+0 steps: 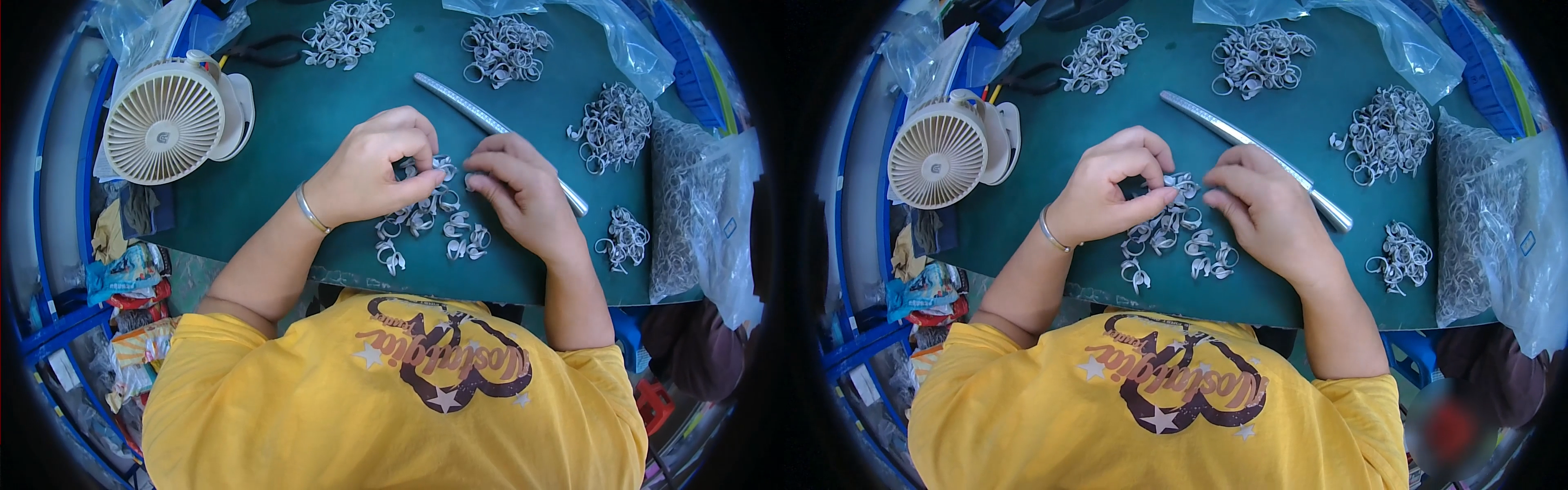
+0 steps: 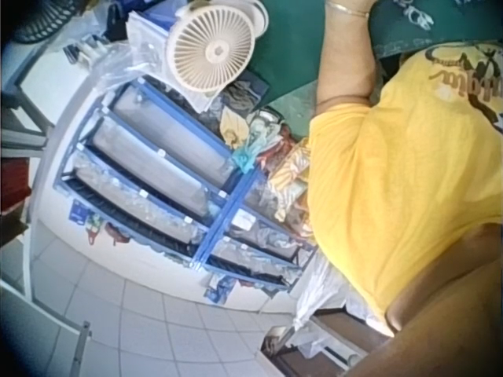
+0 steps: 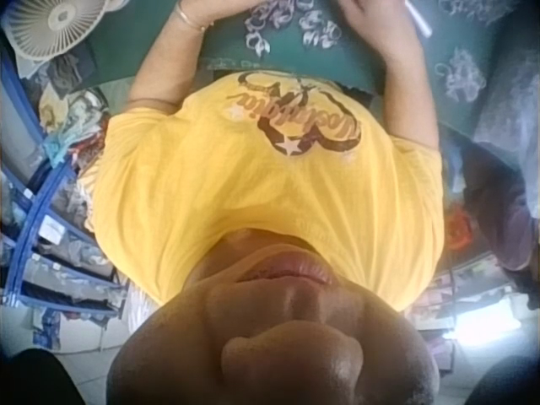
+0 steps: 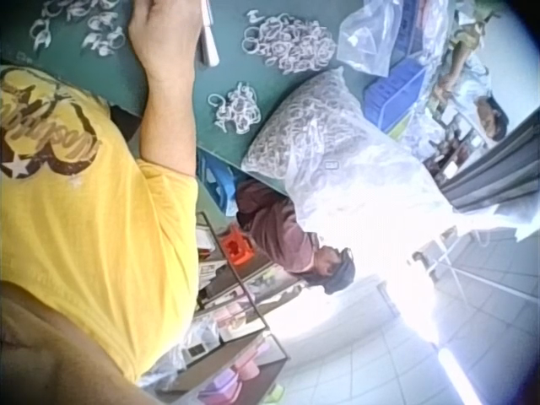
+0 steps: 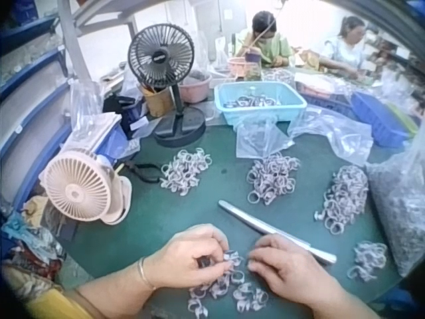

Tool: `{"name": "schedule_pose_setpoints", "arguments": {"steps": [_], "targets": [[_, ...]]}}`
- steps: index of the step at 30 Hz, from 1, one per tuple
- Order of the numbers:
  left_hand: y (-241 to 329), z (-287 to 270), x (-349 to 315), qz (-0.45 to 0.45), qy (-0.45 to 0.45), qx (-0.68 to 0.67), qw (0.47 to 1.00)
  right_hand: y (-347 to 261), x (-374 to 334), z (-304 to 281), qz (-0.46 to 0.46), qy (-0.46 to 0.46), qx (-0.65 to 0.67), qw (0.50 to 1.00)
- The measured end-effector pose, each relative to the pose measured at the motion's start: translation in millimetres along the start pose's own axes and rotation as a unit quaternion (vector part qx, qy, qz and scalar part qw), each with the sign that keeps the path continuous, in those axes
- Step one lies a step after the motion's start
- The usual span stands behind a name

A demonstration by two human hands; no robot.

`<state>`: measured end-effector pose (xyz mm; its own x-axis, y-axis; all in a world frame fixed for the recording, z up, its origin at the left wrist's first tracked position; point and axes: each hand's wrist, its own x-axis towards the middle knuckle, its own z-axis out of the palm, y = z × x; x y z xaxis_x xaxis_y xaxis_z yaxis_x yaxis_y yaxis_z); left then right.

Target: The person sorts through a pile of metal keychain components, picking up individual metal rings and small metal charms, and then joins them together by hand.

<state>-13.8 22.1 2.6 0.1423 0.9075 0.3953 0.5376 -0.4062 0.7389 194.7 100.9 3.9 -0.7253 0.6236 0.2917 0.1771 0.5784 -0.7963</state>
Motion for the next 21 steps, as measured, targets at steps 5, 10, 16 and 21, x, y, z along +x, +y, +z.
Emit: {"name": "schedule_pose_setpoints", "arguments": {"steps": [5,10,16,21], "targets": [[-1,1,-1,0.010,-0.048,-0.012,0.999,-2,-1,-7,0.021,-0.059,-0.037,0.997],[2,2,1,0.028,-0.070,0.006,0.997,0,-1,-4,0.030,-0.055,-0.027,0.998],[13,5,0,-0.005,-0.012,-0.025,1.000,-8,-7,1,0.165,-0.079,0.326,0.928],[13,7,-2,-0.040,0.043,-0.084,0.995,-5,-8,4,0.147,-0.076,0.364,0.917]]}}
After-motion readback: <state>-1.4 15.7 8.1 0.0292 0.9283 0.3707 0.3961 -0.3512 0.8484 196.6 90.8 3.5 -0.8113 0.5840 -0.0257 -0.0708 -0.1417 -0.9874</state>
